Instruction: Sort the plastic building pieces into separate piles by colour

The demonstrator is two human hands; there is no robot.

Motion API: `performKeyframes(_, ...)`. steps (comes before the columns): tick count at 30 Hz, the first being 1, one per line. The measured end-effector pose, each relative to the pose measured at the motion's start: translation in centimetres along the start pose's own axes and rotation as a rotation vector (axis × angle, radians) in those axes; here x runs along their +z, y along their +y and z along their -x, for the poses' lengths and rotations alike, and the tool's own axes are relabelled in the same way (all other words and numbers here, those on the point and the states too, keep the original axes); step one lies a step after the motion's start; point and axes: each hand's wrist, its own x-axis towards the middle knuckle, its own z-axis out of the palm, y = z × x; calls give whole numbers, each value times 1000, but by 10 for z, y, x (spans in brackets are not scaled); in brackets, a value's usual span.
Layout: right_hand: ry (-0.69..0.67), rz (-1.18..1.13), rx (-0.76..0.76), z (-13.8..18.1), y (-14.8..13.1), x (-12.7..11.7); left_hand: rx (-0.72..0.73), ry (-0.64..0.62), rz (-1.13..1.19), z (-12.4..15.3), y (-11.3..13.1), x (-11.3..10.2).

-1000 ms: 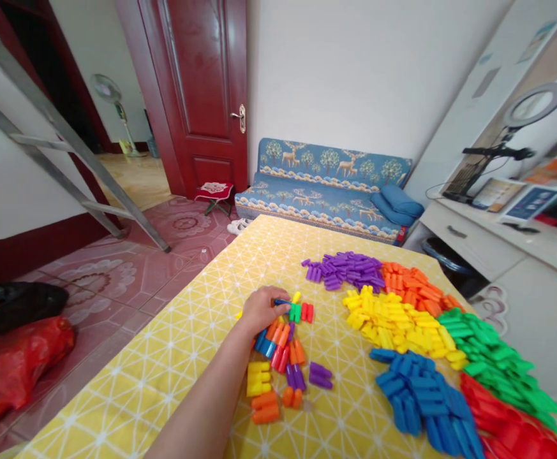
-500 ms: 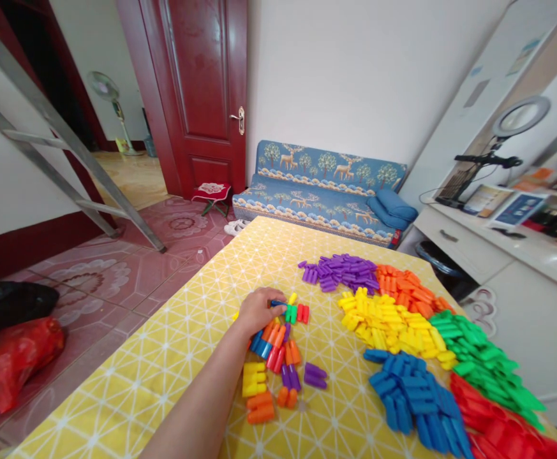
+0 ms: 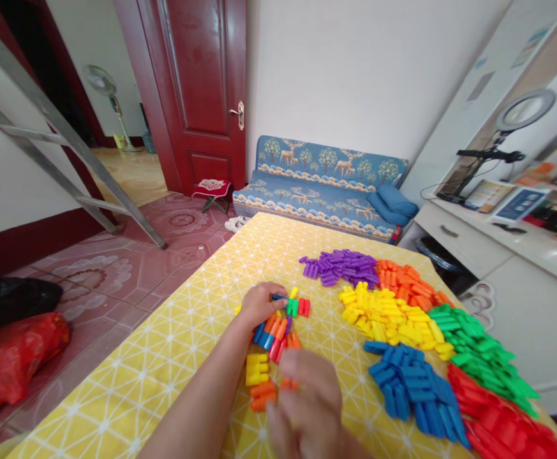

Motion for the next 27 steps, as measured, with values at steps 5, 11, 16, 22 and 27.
performKeyframes(5, -9, 8, 470, -18, 86, 11, 7, -17, 5, 0, 2, -1)
performKeyframes(11, -326, -93, 586, 0, 117, 18, -11, -7, 11, 0, 2, 0)
performKeyframes(16, -431, -109, 457, 1, 112, 23, -4, -4, -8, 0, 2, 0)
performKeyframes(22, -378, -27, 555, 2, 108, 26, 14, -7, -15, 0, 1, 0)
performKeyframes(27, -228, -151, 710, 0, 107, 12, 15, -16, -8, 0, 1, -1)
